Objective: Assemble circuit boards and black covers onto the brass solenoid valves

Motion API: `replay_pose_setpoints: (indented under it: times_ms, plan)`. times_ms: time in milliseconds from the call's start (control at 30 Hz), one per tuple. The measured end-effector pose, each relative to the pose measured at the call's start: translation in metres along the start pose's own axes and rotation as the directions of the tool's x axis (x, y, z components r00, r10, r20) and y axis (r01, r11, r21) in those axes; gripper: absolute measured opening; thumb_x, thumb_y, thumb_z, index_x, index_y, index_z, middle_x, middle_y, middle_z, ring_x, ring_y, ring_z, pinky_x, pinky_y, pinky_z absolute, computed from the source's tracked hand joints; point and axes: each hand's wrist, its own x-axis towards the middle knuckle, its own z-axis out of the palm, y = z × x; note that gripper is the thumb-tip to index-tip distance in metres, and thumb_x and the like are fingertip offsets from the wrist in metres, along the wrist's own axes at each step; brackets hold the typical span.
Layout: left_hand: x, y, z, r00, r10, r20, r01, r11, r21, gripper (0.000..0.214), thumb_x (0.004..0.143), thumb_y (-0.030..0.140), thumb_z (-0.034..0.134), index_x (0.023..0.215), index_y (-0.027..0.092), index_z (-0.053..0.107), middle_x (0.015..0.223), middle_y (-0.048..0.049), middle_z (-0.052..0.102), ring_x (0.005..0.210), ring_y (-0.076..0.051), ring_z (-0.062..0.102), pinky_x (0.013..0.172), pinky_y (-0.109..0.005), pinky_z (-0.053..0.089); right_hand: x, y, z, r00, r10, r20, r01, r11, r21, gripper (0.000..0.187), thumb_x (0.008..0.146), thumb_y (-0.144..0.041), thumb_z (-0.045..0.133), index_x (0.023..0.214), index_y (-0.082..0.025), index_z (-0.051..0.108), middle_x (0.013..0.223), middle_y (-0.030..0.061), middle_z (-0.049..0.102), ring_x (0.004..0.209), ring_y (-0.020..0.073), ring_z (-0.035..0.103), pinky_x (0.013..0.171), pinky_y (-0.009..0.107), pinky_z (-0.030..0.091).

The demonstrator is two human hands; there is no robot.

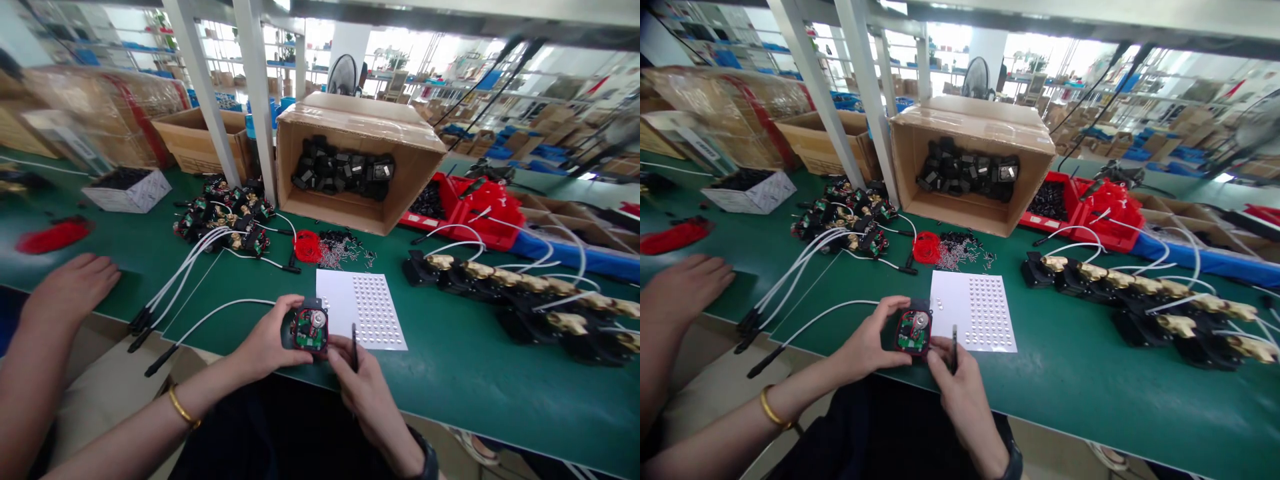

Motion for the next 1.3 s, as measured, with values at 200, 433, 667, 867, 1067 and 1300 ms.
replay_pose_setpoints:
  times_ms: [200, 433, 667, 867, 1067, 1300]
  plan:
    - [-0.011, -0.011, 0.015, 0.995, 0.023, -0.097, -0.023, 1.0, 0.003, 0.051, 0.067, 0.028, 0.073, 0.103, 0.023, 0.039, 0.127, -0.0109, 0.05, 0.119, -0.025, 0.047, 0.1, -0.043, 0.037, 0.02, -0.027, -0.025, 0.963, -0.257, 0.081, 0.268, 0.886, -0.377, 0.043, 0.083, -0.035, 0.055, 0.123, -0.02, 0.051, 0.113, 0.0086, 0.062, 0.098, 0.0228, 0.058, 0.085, 0.037, 0.045]
    - [-0.017, -0.009, 0.021, 0.991, 0.105, -0.083, -0.093, 0.987, 0.131, 0.041, 0.076, 0.024, 0.064, 0.109, 0.025, 0.04, 0.133, -0.0091, 0.044, 0.123, -0.023, 0.043, 0.101, -0.042, 0.037, 0.034, -0.033, -0.018, 0.933, -0.29, 0.213, 0.354, 0.842, -0.407, 0.034, 0.083, -0.027, 0.052, 0.115, -0.019, 0.057, 0.117, 0.007, 0.061, 0.11, 0.0224, 0.054, 0.097, 0.04, 0.038]
    - [-0.016, -0.01, 0.023, 0.992, 0.11, -0.064, -0.095, 0.976, 0.198, 0.06, 0.077, 0.024, 0.061, 0.128, 0.026, 0.029, 0.135, -0.0094, 0.041, 0.124, -0.023, 0.041, 0.104, -0.042, 0.035, 0.039, -0.036, -0.024, 0.933, -0.28, 0.225, 0.355, 0.812, -0.463, 0.033, 0.084, -0.029, 0.051, 0.115, -0.019, 0.058, 0.111, 0.0066, 0.064, 0.105, 0.0216, 0.057, 0.093, 0.038, 0.042]
    - [-0.018, -0.011, 0.026, 0.992, 0.066, -0.111, -0.054, 0.993, 0.103, 0.075, 0.074, 0.026, 0.065, 0.132, 0.024, 0.019, 0.135, -0.0112, 0.041, 0.124, -0.023, 0.042, 0.105, -0.042, 0.034, 0.061, -0.064, -0.022, 0.9, -0.326, 0.288, 0.434, 0.632, -0.642, 0.021, 0.083, -0.026, 0.053, 0.097, -0.02, 0.067, 0.097, 0.0047, 0.069, 0.089, 0.0197, 0.062, 0.081, 0.032, 0.045]
    - [-0.017, -0.004, 0.024, 0.993, -0.009, -0.116, 0.01, 1.0, 0.011, 0.062, 0.074, 0.024, 0.065, 0.124, 0.023, 0.028, 0.128, -0.0104, 0.047, 0.119, -0.022, 0.048, 0.101, -0.041, 0.04, 0.082, -0.103, 0.001, 0.822, -0.169, 0.544, 0.568, 0.295, -0.768, 0.009, 0.078, -0.026, 0.063, 0.077, -0.02, 0.07, 0.074, 0.0008, 0.069, 0.067, 0.0147, 0.06, 0.06, 0.024, 0.038]
    - [-0.016, -0.004, 0.023, 0.992, 0.003, -0.127, 0.006, 0.997, 0.072, 0.05, 0.073, 0.024, 0.064, 0.115, 0.023, 0.037, 0.126, -0.0108, 0.049, 0.116, -0.024, 0.05, 0.097, -0.042, 0.043, 0.087, -0.114, 0.023, 0.785, -0.035, 0.619, 0.619, -0.006, -0.785, 0.01, 0.076, -0.025, 0.065, 0.07, -0.017, 0.068, 0.064, 0.0021, 0.062, 0.058, 0.0118, 0.052, 0.049, 0.023, 0.026]
